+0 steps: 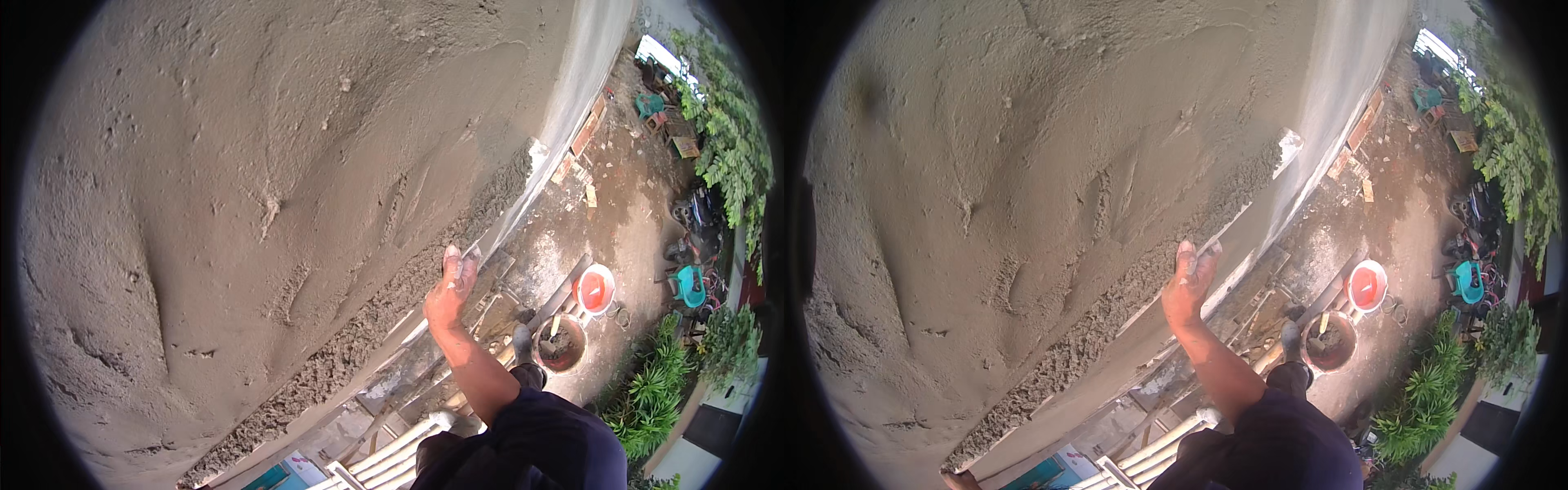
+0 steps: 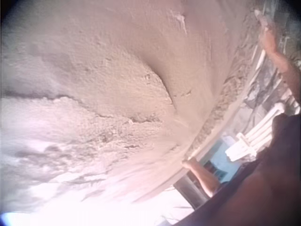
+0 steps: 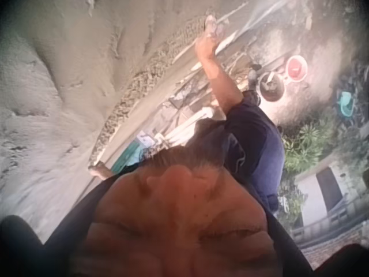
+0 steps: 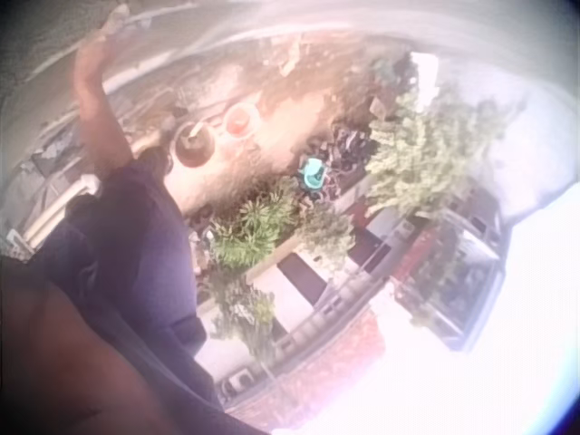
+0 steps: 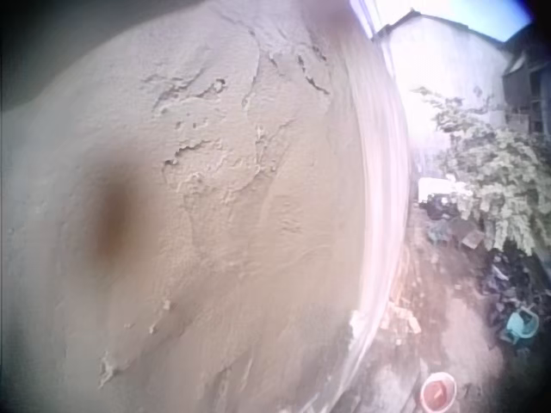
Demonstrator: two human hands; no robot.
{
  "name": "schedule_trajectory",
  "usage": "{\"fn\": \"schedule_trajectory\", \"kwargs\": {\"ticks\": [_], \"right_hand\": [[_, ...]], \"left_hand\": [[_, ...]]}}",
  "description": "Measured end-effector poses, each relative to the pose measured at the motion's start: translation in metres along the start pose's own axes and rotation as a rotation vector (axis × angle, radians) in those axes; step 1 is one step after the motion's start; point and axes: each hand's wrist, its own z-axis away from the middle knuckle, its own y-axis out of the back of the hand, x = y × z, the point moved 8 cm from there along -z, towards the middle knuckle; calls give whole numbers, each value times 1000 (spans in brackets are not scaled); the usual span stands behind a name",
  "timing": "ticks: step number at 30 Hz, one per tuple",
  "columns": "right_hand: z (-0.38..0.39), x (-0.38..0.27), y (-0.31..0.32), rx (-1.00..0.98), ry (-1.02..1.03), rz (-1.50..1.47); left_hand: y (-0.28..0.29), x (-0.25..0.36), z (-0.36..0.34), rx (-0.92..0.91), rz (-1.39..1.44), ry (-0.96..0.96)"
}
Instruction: The person uses a long wooden straightedge to smooth and level wet cement plaster on a vertical wall. They repeatedly scrape the tool across the surface to remove excess material and create a flat finish.
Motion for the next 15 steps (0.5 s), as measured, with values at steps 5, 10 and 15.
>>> {"fn": "schedule_trajectory", "kwargs": {"ticks": [5,10,15], "right_hand": [[-95,-58,16,-151,-39,404],[-179,-65,41,-13,-388,-318],[-310,-140,66,19,-128,-490]], "left_hand": [[-25,30,28,-61,164,25],[-108,70,122,-250,629,282],[-182,139,273,-160,731,479]]}}
